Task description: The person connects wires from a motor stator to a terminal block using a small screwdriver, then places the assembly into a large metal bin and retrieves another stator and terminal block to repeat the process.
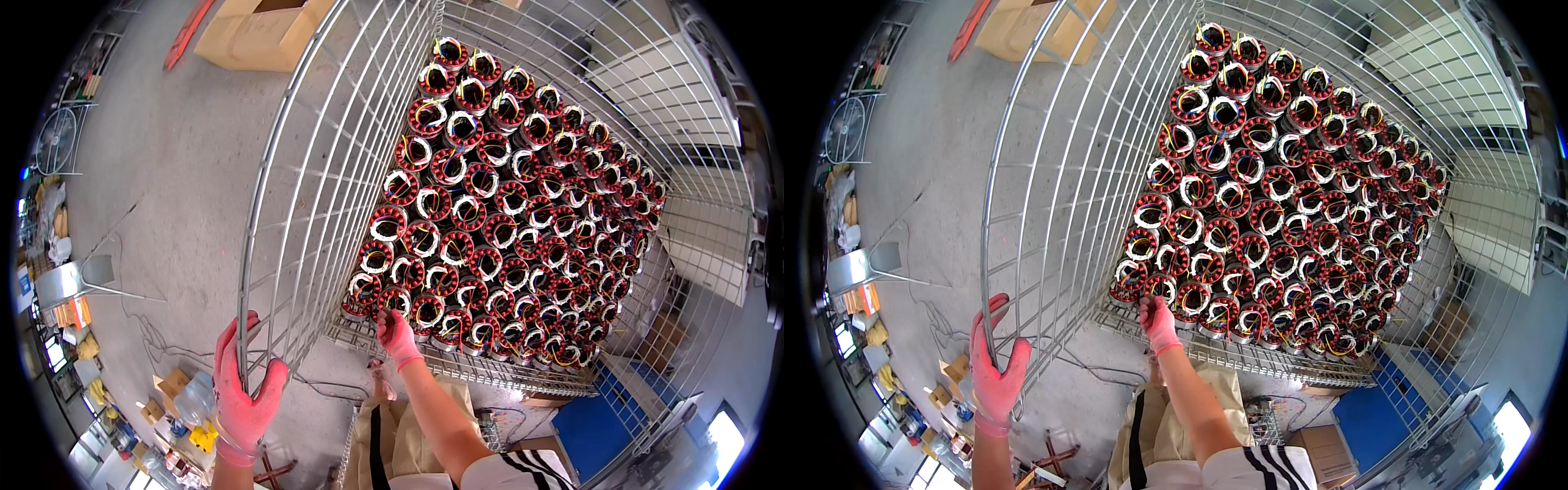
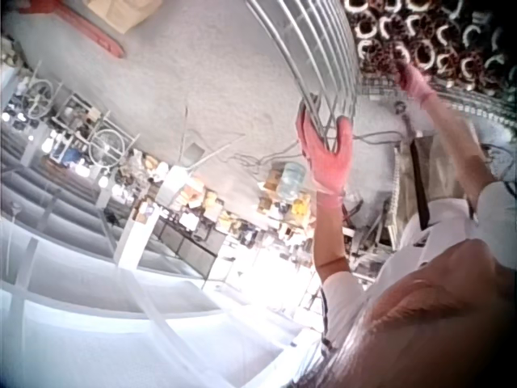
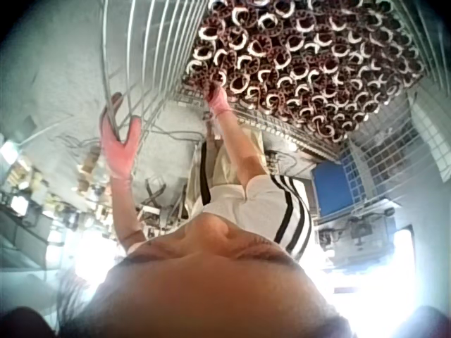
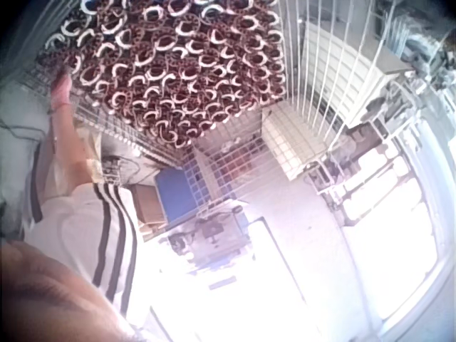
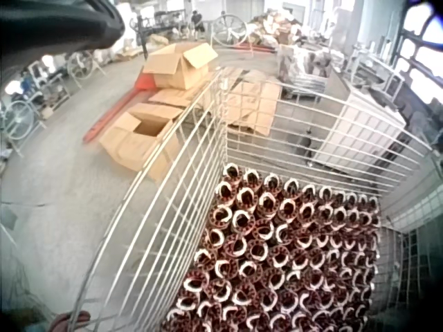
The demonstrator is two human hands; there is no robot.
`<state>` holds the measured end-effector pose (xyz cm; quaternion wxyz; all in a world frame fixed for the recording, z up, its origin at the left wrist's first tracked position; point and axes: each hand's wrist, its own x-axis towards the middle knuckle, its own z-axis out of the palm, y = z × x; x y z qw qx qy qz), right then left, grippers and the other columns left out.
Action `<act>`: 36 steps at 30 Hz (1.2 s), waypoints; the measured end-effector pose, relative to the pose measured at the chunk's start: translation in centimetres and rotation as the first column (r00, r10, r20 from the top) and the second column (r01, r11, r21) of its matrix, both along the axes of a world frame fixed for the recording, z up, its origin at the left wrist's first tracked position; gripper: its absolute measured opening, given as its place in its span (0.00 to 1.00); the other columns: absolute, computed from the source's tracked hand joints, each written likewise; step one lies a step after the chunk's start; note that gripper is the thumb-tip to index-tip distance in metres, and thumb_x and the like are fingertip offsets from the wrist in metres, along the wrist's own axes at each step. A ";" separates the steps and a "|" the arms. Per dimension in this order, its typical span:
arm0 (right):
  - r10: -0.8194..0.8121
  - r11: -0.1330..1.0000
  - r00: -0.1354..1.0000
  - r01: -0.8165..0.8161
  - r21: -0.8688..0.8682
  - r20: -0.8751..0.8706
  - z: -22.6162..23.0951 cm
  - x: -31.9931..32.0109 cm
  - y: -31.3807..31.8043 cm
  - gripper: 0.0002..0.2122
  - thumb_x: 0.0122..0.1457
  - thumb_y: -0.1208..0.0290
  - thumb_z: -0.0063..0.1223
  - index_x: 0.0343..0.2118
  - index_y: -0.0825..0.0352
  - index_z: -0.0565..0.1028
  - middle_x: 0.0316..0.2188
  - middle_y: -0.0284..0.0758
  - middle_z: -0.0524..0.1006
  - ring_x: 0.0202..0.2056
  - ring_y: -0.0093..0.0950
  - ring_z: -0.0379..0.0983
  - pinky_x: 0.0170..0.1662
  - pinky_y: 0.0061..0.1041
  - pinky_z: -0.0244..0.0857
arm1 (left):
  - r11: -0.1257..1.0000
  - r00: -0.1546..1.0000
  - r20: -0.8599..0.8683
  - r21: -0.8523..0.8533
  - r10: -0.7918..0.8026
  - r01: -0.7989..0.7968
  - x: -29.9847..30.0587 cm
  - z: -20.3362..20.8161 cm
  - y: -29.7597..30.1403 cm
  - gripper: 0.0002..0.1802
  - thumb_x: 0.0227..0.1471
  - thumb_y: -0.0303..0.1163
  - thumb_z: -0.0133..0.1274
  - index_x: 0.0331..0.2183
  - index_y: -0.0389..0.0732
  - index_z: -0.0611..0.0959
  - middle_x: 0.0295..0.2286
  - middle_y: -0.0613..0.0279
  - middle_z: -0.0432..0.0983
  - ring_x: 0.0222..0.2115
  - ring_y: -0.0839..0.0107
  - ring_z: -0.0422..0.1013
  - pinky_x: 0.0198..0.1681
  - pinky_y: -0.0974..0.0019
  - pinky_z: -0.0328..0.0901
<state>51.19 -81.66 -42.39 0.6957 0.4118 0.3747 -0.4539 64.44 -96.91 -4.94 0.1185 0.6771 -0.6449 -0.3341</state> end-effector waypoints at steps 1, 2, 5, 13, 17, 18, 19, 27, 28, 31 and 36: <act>-0.009 0.998 0.999 0.012 0.066 -0.051 -0.5 0.5 -0.5 0.13 0.64 0.58 0.43 0.37 0.62 0.72 0.26 0.28 0.75 0.23 0.20 0.69 0.20 0.15 0.64 | 1.000 1.000 0.003 0.002 -0.012 0.012 -0.1 0.1 -0.1 0.30 0.41 0.20 0.55 0.50 0.34 0.70 0.50 0.52 0.67 0.51 0.58 0.66 0.54 0.59 0.60; -0.014 0.991 0.995 0.027 0.131 -0.101 -1.2 0.9 -1.2 0.12 0.64 0.58 0.43 0.35 0.62 0.72 0.25 0.27 0.75 0.22 0.20 0.70 0.20 0.15 0.64 | 1.000 1.000 0.006 0.004 -0.024 0.024 -0.2 0.1 -0.2 0.30 0.41 0.20 0.55 0.51 0.34 0.70 0.50 0.53 0.67 0.51 0.58 0.66 0.55 0.60 0.60; 0.000 0.972 0.982 0.044 0.231 -0.189 -1.8 0.7 -2.7 0.11 0.64 0.59 0.44 0.31 0.61 0.72 0.23 0.27 0.74 0.20 0.20 0.69 0.17 0.14 0.63 | 1.000 1.000 0.002 0.008 0.006 -0.006 -0.1 0.1 0.1 0.30 0.41 0.19 0.54 0.50 0.35 0.70 0.51 0.53 0.66 0.51 0.58 0.66 0.54 0.60 0.61; -0.511 0.856 0.828 0.515 0.049 0.231 -3.9 -1.3 -2.8 0.12 0.62 0.65 0.42 0.22 0.60 0.66 0.15 0.23 0.64 0.15 0.17 0.57 0.16 0.17 0.52 | 0.999 0.999 0.023 0.046 0.026 -0.027 -0.3 0.3 -0.2 0.28 0.41 0.19 0.53 0.49 0.35 0.72 0.50 0.54 0.66 0.52 0.58 0.64 0.55 0.60 0.60; -0.553 0.833 0.814 0.544 0.098 0.180 -3.0 -2.1 -5.2 0.16 0.62 0.66 0.41 0.16 0.60 0.63 0.11 0.24 0.58 0.11 0.19 0.51 0.14 0.18 0.46 | 0.981 0.986 -0.007 0.099 0.167 -0.166 -0.2 0.2 0.1 0.28 0.41 0.20 0.53 0.49 0.35 0.72 0.50 0.54 0.67 0.52 0.59 0.64 0.55 0.60 0.59; -0.559 0.825 0.797 0.562 0.055 0.229 -3.2 -2.2 -5.0 0.16 0.62 0.66 0.41 0.16 0.60 0.62 0.12 0.24 0.59 0.11 0.19 0.50 0.13 0.19 0.45 | 0.987 0.991 0.014 0.090 0.130 -0.130 -0.2 0.3 0.1 0.28 0.41 0.20 0.54 0.49 0.35 0.72 0.50 0.54 0.67 0.52 0.59 0.64 0.55 0.60 0.59; -0.526 0.848 0.831 0.529 0.037 0.180 -3.4 -2.2 -4.8 0.17 0.62 0.65 0.41 0.15 0.60 0.61 0.11 0.24 0.58 0.10 0.19 0.50 0.14 0.19 0.44 | 0.992 0.995 0.034 0.080 0.094 -0.096 -0.1 0.4 0.1 0.28 0.42 0.20 0.54 0.49 0.35 0.72 0.50 0.54 0.67 0.52 0.59 0.64 0.55 0.60 0.58; 0.081 0.992 0.997 -0.080 -0.098 0.007 -1.0 -4.3 -4.1 0.14 0.62 0.58 0.46 0.21 0.58 0.66 0.14 0.25 0.64 0.13 0.19 0.54 0.15 0.20 0.45 | 0.999 0.999 -0.022 0.009 0.044 -0.044 -0.3 0.4 0.4 0.24 0.47 0.24 0.53 0.49 0.35 0.72 0.48 0.53 0.68 0.51 0.57 0.64 0.54 0.59 0.59; 0.295 0.942 0.954 -0.299 -0.154 -0.047 0.1 -5.3 -4.4 0.16 0.62 0.57 0.45 0.21 0.58 0.66 0.14 0.25 0.64 0.13 0.18 0.54 0.15 0.20 0.45 | 0.999 0.999 -0.035 -0.004 0.031 -0.032 0.0 0.3 0.6 0.24 0.49 0.25 0.53 0.49 0.35 0.72 0.48 0.53 0.68 0.51 0.57 0.64 0.54 0.59 0.59; 0.611 0.657 0.626 -0.742 -0.131 -0.484 6.0 -8.2 -4.2 0.11 0.62 0.58 0.45 0.35 0.60 0.74 0.20 0.30 0.75 0.15 0.19 0.65 0.17 0.17 0.55 | 0.999 0.998 -0.063 -0.042 -0.010 0.007 0.9 -0.3 1.4 0.22 0.52 0.28 0.50 0.50 0.35 0.72 0.47 0.53 0.69 0.50 0.61 0.65 0.54 0.61 0.59; 0.382 0.775 0.653 -0.612 -0.158 -0.654 13.0 -14.2 5.1 0.18 0.61 0.58 0.49 0.52 0.59 0.69 0.35 0.35 0.77 0.30 0.23 0.75 0.32 0.21 0.69 | 0.985 0.992 -0.089 -0.156 -0.092 0.077 3.1 -3.6 1.6 0.22 0.55 0.32 0.48 0.51 0.35 0.71 0.46 0.52 0.70 0.49 0.62 0.66 0.53 0.62 0.60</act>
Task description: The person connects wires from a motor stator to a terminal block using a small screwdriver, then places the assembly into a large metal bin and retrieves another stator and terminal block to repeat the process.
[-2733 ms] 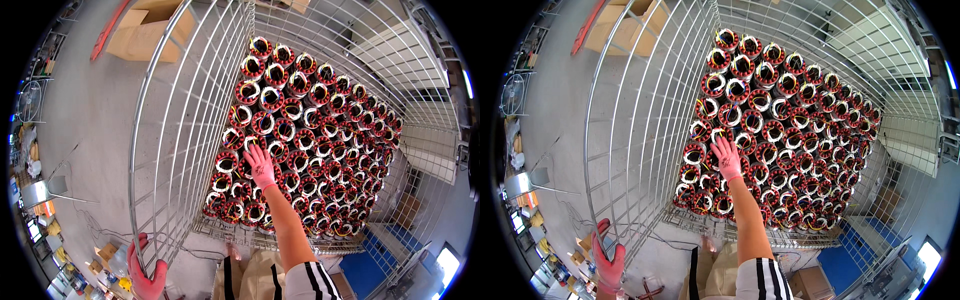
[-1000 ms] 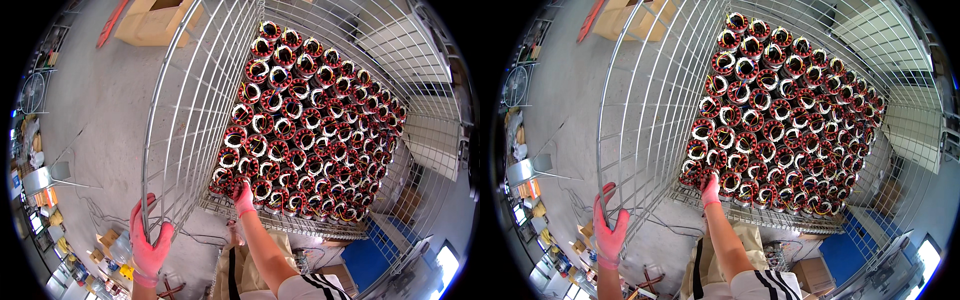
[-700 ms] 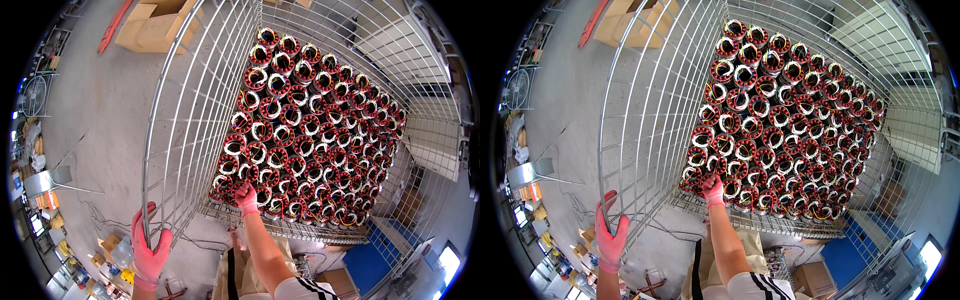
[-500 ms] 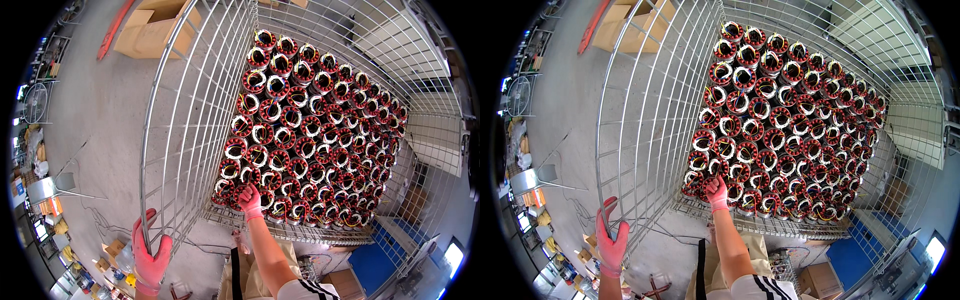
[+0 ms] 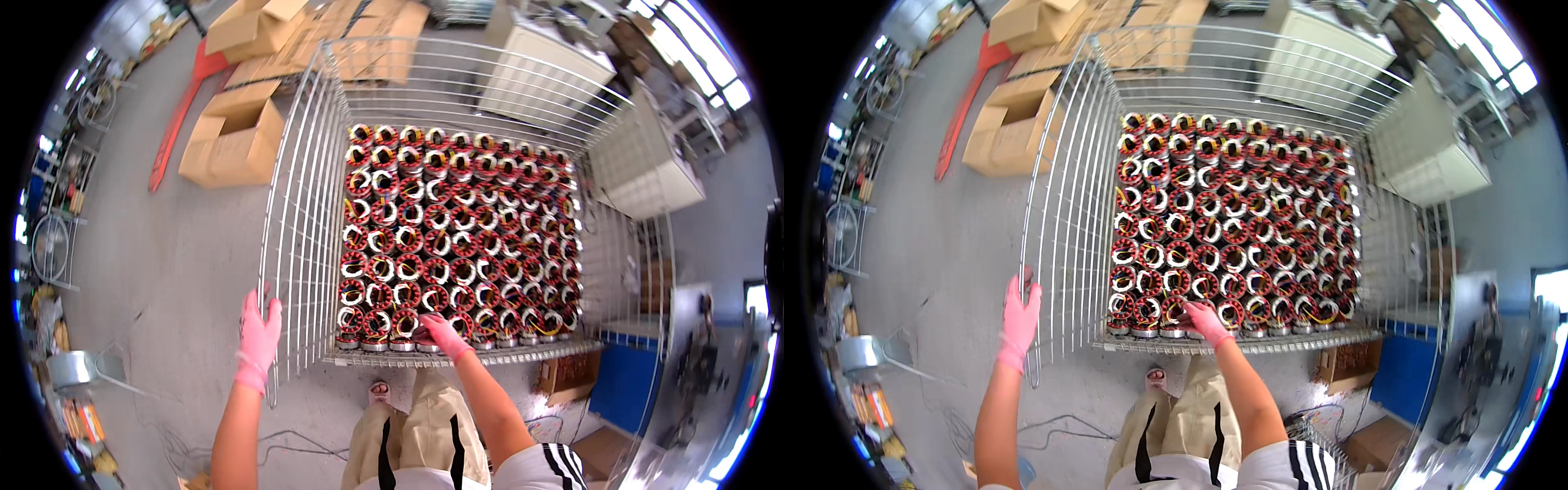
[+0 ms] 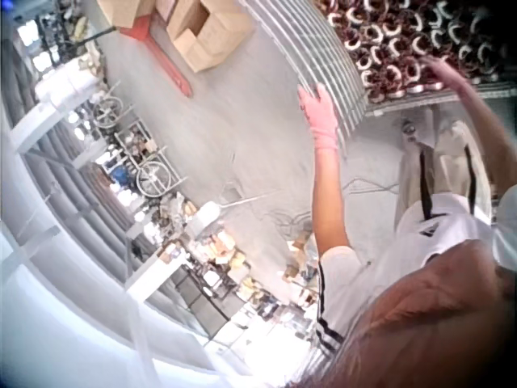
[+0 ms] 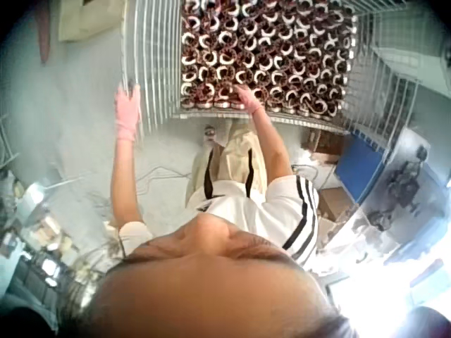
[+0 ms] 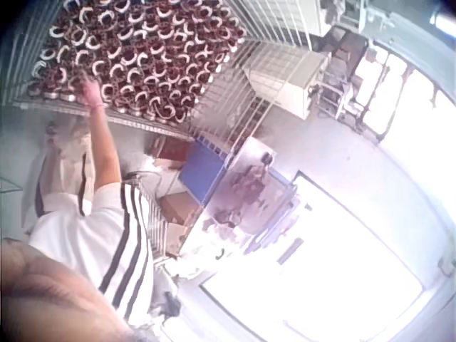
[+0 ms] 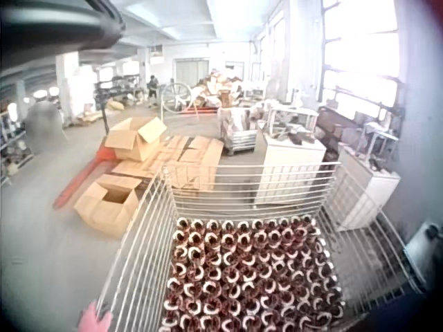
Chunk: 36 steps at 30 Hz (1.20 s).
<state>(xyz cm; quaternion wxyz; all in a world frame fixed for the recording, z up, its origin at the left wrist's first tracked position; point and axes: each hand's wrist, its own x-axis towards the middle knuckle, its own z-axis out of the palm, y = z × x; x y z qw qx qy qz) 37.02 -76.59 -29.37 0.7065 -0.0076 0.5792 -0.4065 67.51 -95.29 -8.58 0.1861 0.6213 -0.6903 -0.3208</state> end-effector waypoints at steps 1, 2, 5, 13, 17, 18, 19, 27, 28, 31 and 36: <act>-0.059 0.998 0.997 0.057 -0.031 -0.055 0.8 -1.1 3.1 0.21 0.62 0.57 0.48 0.56 0.58 0.67 0.41 0.36 0.77 0.35 0.24 0.76 0.36 0.22 0.70 | 0.999 1.000 -0.011 -0.029 -0.025 0.024 0.8 -0.8 -0.6 0.22 0.56 0.33 0.48 0.51 0.35 0.71 0.46 0.51 0.70 0.49 0.62 0.67 0.53 0.62 0.60; -0.154 0.987 0.983 0.149 -0.056 -0.101 1.6 -2.0 6.8 0.23 0.62 0.58 0.49 0.58 0.58 0.64 0.44 0.36 0.76 0.38 0.25 0.75 0.40 0.25 0.69 | 0.997 0.999 -0.020 -0.055 -0.050 0.049 1.6 -1.5 -1.2 0.23 0.56 0.34 0.48 0.51 0.35 0.70 0.46 0.51 0.70 0.49 0.62 0.67 0.53 0.63 0.60; -0.467 0.879 0.784 0.463 -0.117 -0.408 1.7 -3.3 19.7 0.24 0.61 0.59 0.51 0.58 0.61 0.65 0.46 0.35 0.75 0.46 0.27 0.72 0.50 0.29 0.64 | 0.991 0.996 0.038 -0.106 -0.075 0.079 0.8 -0.9 -2.3 0.26 0.56 0.36 0.48 0.54 0.34 0.66 0.50 0.43 0.65 0.52 0.51 0.62 0.56 0.57 0.58; -0.635 0.151 -0.072 0.965 -0.215 -0.769 1.9 8.5 54.9 0.18 0.61 0.60 0.51 0.48 0.68 0.74 0.39 0.33 0.77 0.39 0.24 0.71 0.45 0.24 0.64 | 0.850 0.706 0.674 -0.224 -0.219 0.477 -1.4 2.3 -2.4 0.46 0.49 0.49 0.55 0.61 0.36 0.56 0.61 0.46 0.48 0.63 0.54 0.45 0.65 0.58 0.42; -0.211 -0.145 -0.213 0.972 -0.185 -0.954 3.4 17.2 65.8 0.14 0.61 0.63 0.49 0.45 0.67 0.75 0.35 0.33 0.77 0.36 0.22 0.72 0.41 0.24 0.65 | 0.582 0.762 0.558 -0.517 -0.327 0.628 -7.5 0.9 5.6 0.40 0.52 0.42 0.53 0.60 0.35 0.58 0.59 0.44 0.52 0.60 0.52 0.51 0.61 0.51 0.48; -0.293 -0.302 -0.211 0.946 -0.119 -0.932 2.7 19.0 68.2 0.14 0.61 0.64 0.48 0.45 0.67 0.75 0.32 0.32 0.78 0.32 0.21 0.71 0.36 0.22 0.65 | 0.597 0.740 0.544 -0.460 -0.396 0.658 -10.2 1.6 11.2 0.38 0.54 0.42 0.51 0.60 0.37 0.57 0.59 0.46 0.51 0.60 0.52 0.51 0.61 0.52 0.48; -0.047 -0.327 -0.341 0.893 -0.308 -0.939 -0.5 22.7 72.2 0.13 0.62 0.65 0.48 0.44 0.67 0.75 0.30 0.30 0.77 0.26 0.19 0.69 0.30 0.20 0.63 | 0.593 0.698 0.518 -0.387 -0.494 0.706 -13.7 1.6 17.9 0.37 0.56 0.42 0.49 0.61 0.38 0.56 0.60 0.47 0.51 0.60 0.53 0.51 0.61 0.54 0.48; -0.692 -0.521 -0.362 0.849 0.085 -0.624 -8.3 29.5 80.0 0.14 0.58 0.63 0.51 0.41 0.67 0.75 0.24 0.29 0.74 0.23 0.19 0.68 0.26 0.19 0.62 | -0.183 -0.148 0.253 -0.122 -0.956 0.975 -27.9 -3.6 55.1 0.41 0.46 0.35 0.58 0.58 0.32 0.60 0.57 0.42 0.53 0.59 0.47 0.50 0.61 0.51 0.47; -0.681 -0.461 -0.290 0.883 0.086 -0.673 -10.8 31.2 81.9 0.14 0.58 0.63 0.51 0.42 0.66 0.75 0.26 0.29 0.75 0.24 0.19 0.68 0.28 0.20 0.63 | -0.283 -0.263 0.184 -0.094 -0.947 0.955 -29.5 -3.4 61.6 0.40 0.46 0.35 0.58 0.57 0.32 0.60 0.57 0.43 0.54 0.58 0.47 0.50 0.62 0.52 0.47; -0.792 -0.512 -0.444 0.857 0.062 -0.419 -10.9 25.3 83.7 0.14 0.58 0.62 0.53 0.43 0.66 0.75 0.30 0.30 0.76 0.27 0.20 0.70 0.31 0.21 0.65 | -0.430 -0.422 0.091 -0.085 -0.902 0.899 -33.1 -5.3 73.7 0.40 0.46 0.37 0.58 0.57 0.33 0.61 0.56 0.44 0.54 0.58 0.47 0.51 0.62 0.50 0.47; -0.554 -0.782 -0.710 0.623 -0.021 -0.435 -17.1 21.0 92.2 0.15 0.60 0.62 0.51 0.46 0.64 0.72 0.31 0.27 0.76 0.28 0.20 0.71 0.32 0.21 0.65 | -0.685 -0.665 0.170 -0.226 -0.727 0.692 -37.6 -10.1 91.6 0.39 0.47 0.40 0.57 0.56 0.34 0.62 0.56 0.44 0.54 0.57 0.44 0.50 0.60 0.46 0.47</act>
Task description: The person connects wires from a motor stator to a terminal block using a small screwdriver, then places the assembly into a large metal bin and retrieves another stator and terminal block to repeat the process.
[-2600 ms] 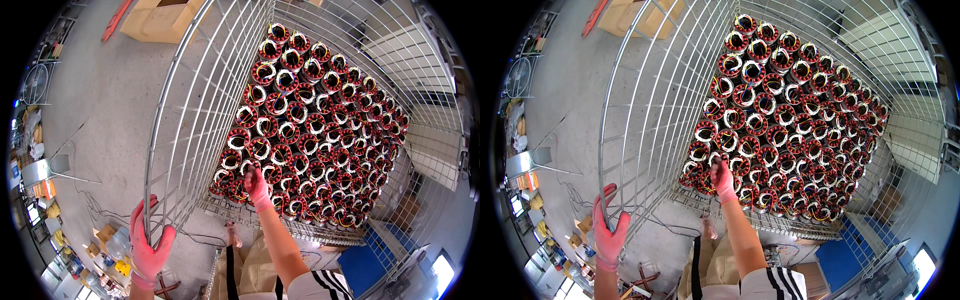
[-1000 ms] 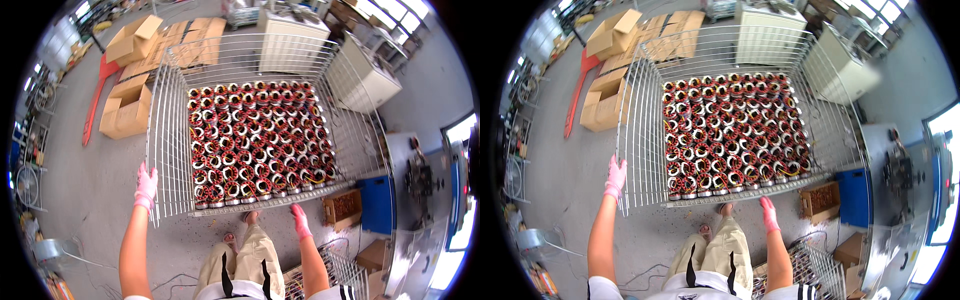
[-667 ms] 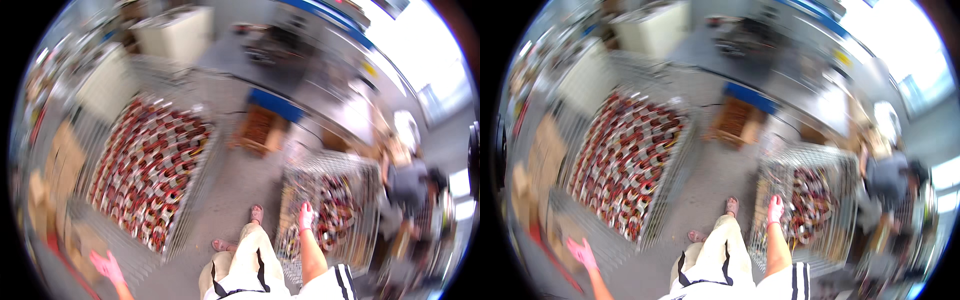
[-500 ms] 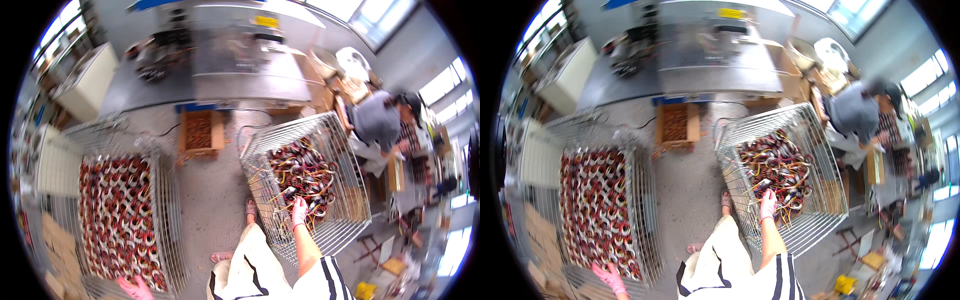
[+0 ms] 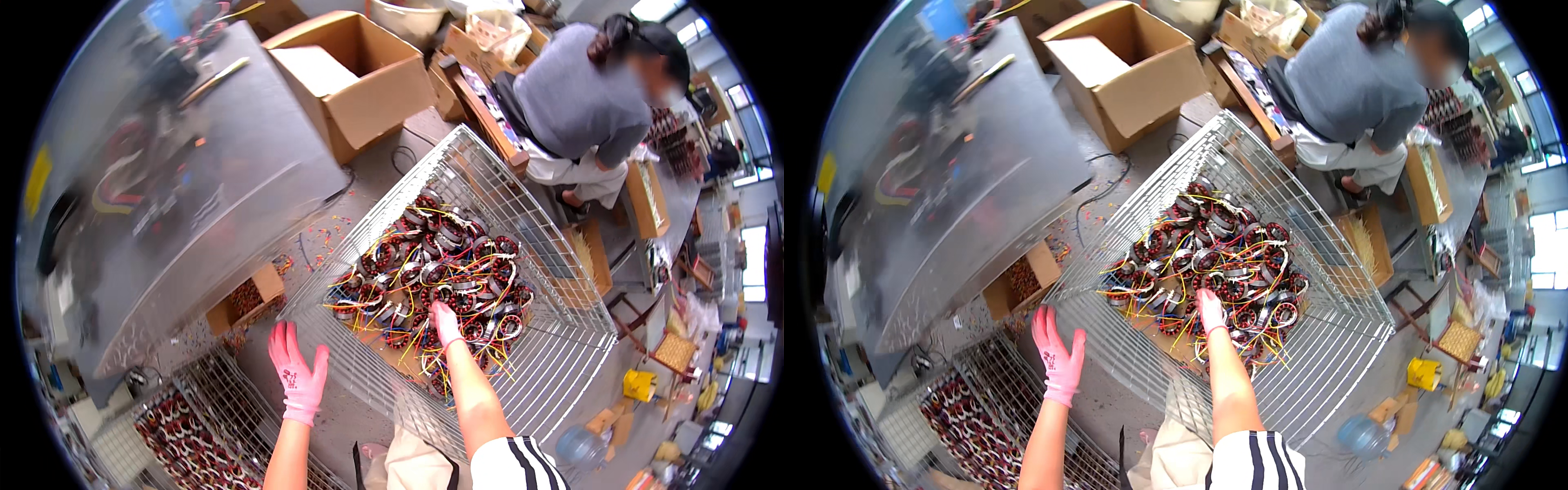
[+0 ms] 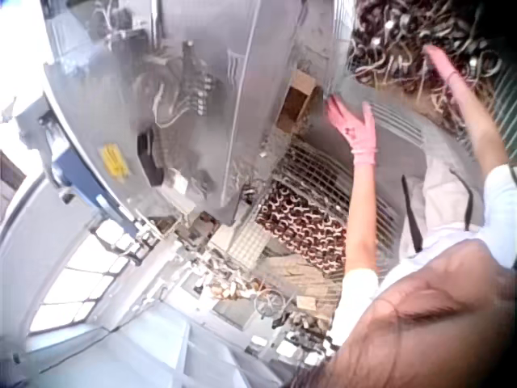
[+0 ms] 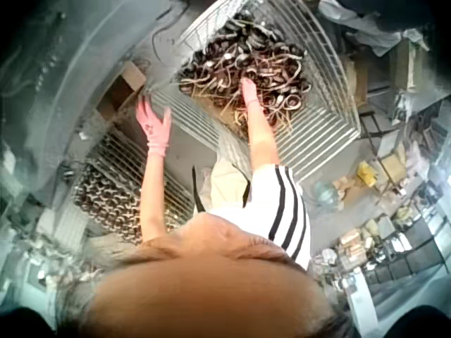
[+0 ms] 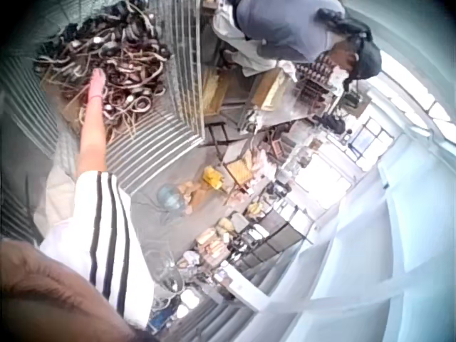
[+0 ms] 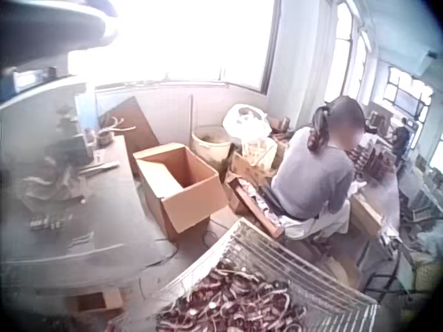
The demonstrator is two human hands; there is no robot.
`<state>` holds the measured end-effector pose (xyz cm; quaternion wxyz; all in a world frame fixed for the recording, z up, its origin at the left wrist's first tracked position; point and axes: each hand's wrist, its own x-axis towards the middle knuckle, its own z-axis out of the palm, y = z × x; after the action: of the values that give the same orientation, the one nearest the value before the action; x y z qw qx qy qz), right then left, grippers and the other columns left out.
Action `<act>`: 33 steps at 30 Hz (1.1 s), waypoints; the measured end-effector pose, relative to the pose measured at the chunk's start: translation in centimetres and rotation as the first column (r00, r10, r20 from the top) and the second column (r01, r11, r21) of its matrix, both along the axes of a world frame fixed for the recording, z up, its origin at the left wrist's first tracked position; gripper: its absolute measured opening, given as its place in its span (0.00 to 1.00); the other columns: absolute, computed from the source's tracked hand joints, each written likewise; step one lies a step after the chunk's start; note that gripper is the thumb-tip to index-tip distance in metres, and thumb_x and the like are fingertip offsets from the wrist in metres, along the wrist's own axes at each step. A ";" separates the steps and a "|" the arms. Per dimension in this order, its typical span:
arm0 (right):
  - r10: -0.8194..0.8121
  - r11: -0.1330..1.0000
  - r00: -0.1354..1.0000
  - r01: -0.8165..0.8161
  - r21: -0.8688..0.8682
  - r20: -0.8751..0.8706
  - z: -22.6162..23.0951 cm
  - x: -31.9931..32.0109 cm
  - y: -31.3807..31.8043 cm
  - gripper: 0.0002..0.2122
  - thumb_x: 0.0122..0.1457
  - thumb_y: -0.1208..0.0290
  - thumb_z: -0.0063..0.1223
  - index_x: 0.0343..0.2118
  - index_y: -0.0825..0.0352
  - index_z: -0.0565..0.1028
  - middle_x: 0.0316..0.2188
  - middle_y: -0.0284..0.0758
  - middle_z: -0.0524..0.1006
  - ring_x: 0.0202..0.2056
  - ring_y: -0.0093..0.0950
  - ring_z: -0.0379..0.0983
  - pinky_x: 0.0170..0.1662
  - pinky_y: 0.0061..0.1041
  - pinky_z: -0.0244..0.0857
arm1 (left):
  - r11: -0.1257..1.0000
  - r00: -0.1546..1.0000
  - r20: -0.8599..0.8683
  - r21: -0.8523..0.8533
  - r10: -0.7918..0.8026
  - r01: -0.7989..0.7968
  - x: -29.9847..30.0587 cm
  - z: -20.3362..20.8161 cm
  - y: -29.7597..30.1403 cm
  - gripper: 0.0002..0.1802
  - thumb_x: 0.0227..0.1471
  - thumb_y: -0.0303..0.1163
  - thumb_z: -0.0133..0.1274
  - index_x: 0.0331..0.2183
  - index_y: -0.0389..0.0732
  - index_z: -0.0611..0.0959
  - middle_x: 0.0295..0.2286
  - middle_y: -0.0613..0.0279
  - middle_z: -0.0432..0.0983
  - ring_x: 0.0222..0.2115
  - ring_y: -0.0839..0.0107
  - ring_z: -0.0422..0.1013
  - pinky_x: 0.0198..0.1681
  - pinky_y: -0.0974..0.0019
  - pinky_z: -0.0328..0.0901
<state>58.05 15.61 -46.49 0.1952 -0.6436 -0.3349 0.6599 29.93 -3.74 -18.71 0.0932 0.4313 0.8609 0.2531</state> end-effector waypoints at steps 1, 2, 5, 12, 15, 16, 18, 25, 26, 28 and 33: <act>-0.083 0.996 0.994 0.080 -0.041 -0.067 -0.1 -1.7 1.6 0.14 0.60 0.62 0.50 0.46 0.64 0.72 0.30 0.26 0.76 0.28 0.19 0.71 0.32 0.21 0.64 | 1.000 0.999 -0.026 -0.014 -0.024 0.024 -0.3 -1.2 1.8 0.39 0.47 0.40 0.57 0.56 0.34 0.62 0.56 0.44 0.54 0.57 0.44 0.50 0.60 0.45 0.47; -0.114 0.993 0.989 0.111 -0.042 -0.089 -1.6 -2.2 3.2 0.13 0.60 0.61 0.49 0.44 0.63 0.73 0.29 0.26 0.76 0.27 0.18 0.70 0.31 0.19 0.63 | 0.999 1.000 -0.026 -0.028 -0.015 0.015 -0.1 -2.6 3.4 0.37 0.48 0.41 0.56 0.55 0.34 0.64 0.55 0.45 0.58 0.57 0.45 0.53 0.61 0.45 0.46; -0.279 0.960 0.960 0.280 0.021 -0.031 -7.3 -3.2 7.3 0.18 0.60 0.63 0.50 0.50 0.68 0.68 0.37 0.34 0.75 0.35 0.24 0.72 0.40 0.24 0.66 | 0.929 0.954 -0.167 -0.320 -0.249 0.187 0.6 -5.2 5.3 0.34 0.49 0.42 0.54 0.53 0.35 0.67 0.53 0.47 0.61 0.56 0.48 0.55 0.62 0.45 0.43; -0.574 0.814 0.795 0.579 -0.035 -0.198 -21.8 -0.1 14.2 0.26 0.60 0.67 0.49 0.56 0.75 0.56 0.46 0.43 0.71 0.49 0.31 0.65 0.56 0.30 0.56 | 0.920 0.953 -0.134 -0.326 -0.271 0.216 1.2 -6.7 7.5 0.28 0.48 0.37 0.53 0.50 0.37 0.70 0.50 0.51 0.66 0.54 0.51 0.60 0.62 0.40 0.43; -0.582 0.813 0.796 0.566 0.137 0.164 -21.8 -1.9 14.3 0.32 0.55 0.59 0.56 0.56 0.72 0.56 0.47 0.45 0.71 0.49 0.32 0.66 0.54 0.32 0.57 | 0.904 0.951 -0.117 -0.361 -0.286 0.228 1.1 -6.6 7.9 0.26 0.48 0.36 0.53 0.49 0.37 0.71 0.49 0.52 0.67 0.52 0.52 0.61 0.61 0.39 0.43; -0.514 0.852 0.839 0.524 -0.010 0.178 -19.1 -6.4 11.7 0.34 0.53 0.57 0.58 0.55 0.74 0.57 0.47 0.44 0.71 0.48 0.32 0.67 0.53 0.30 0.58 | 0.891 0.955 -0.161 -0.424 -0.250 0.162 0.5 -5.8 6.1 0.26 0.48 0.36 0.53 0.49 0.37 0.72 0.49 0.52 0.67 0.52 0.52 0.61 0.61 0.40 0.44; -0.571 0.814 0.808 0.580 -0.026 0.142 -14.6 -6.6 12.1 0.34 0.49 0.51 0.62 0.47 0.78 0.66 0.44 0.41 0.74 0.44 0.31 0.70 0.50 0.27 0.61 | 0.902 0.954 -0.178 -0.404 -0.241 0.152 0.7 -5.1 6.0 0.24 0.49 0.36 0.52 0.48 0.38 0.73 0.48 0.52 0.68 0.51 0.53 0.62 0.61 0.40 0.44; -0.507 0.861 0.686 0.378 -0.340 -0.522 10.8 -5.2 3.1 0.17 0.57 0.69 0.55 0.47 0.67 0.68 0.31 0.31 0.71 0.33 0.27 0.73 0.40 0.30 0.71 | 0.904 0.936 -0.093 -0.307 -0.340 0.297 0.7 -4.0 5.7 0.22 0.45 0.43 0.56 0.41 0.40 0.77 0.43 0.54 0.71 0.47 0.55 0.65 0.59 0.38 0.46; -0.368 0.930 0.694 0.261 -0.259 -0.619 15.9 -6.2 1.6 0.19 0.56 0.70 0.55 0.50 0.68 0.66 0.30 0.31 0.71 0.33 0.27 0.71 0.43 0.27 0.68 | 0.852 0.937 -0.010 -0.420 -0.348 0.312 0.6 -3.9 4.2 0.26 0.48 0.48 0.55 0.45 0.43 0.78 0.47 0.53 0.69 0.50 0.56 0.64 0.61 0.44 0.47; -0.259 0.966 0.691 0.187 -0.180 -0.675 23.5 -7.3 -1.9 0.22 0.57 0.69 0.53 0.53 0.69 0.63 0.28 0.28 0.70 0.34 0.24 0.70 0.46 0.27 0.66 | 0.903 0.796 0.581 -0.231 -0.169 0.361 2.0 -2.1 2.7 0.31 0.50 0.53 0.52 0.50 0.42 0.74 0.49 0.53 0.68 0.52 0.57 0.64 0.61 0.48 0.49; 0.143 0.986 0.751 -0.164 0.028 -0.645 40.8 -10.8 -11.0 0.27 0.52 0.77 0.59 0.54 0.70 0.60 0.45 0.35 0.70 0.45 0.22 0.68 0.50 0.23 0.64 | 0.824 -0.374 0.831 0.163 -0.411 -0.543 7.9 12.3 -1.9 0.38 0.57 0.60 0.40 0.56 0.40 0.65 0.50 0.54 0.68 0.52 0.61 0.65 0.56 0.55 0.59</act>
<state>47.26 4.58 -5.67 0.2336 -0.3508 -0.2891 0.8595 37.81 -5.64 -6.44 0.6138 -0.0346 0.2921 0.7327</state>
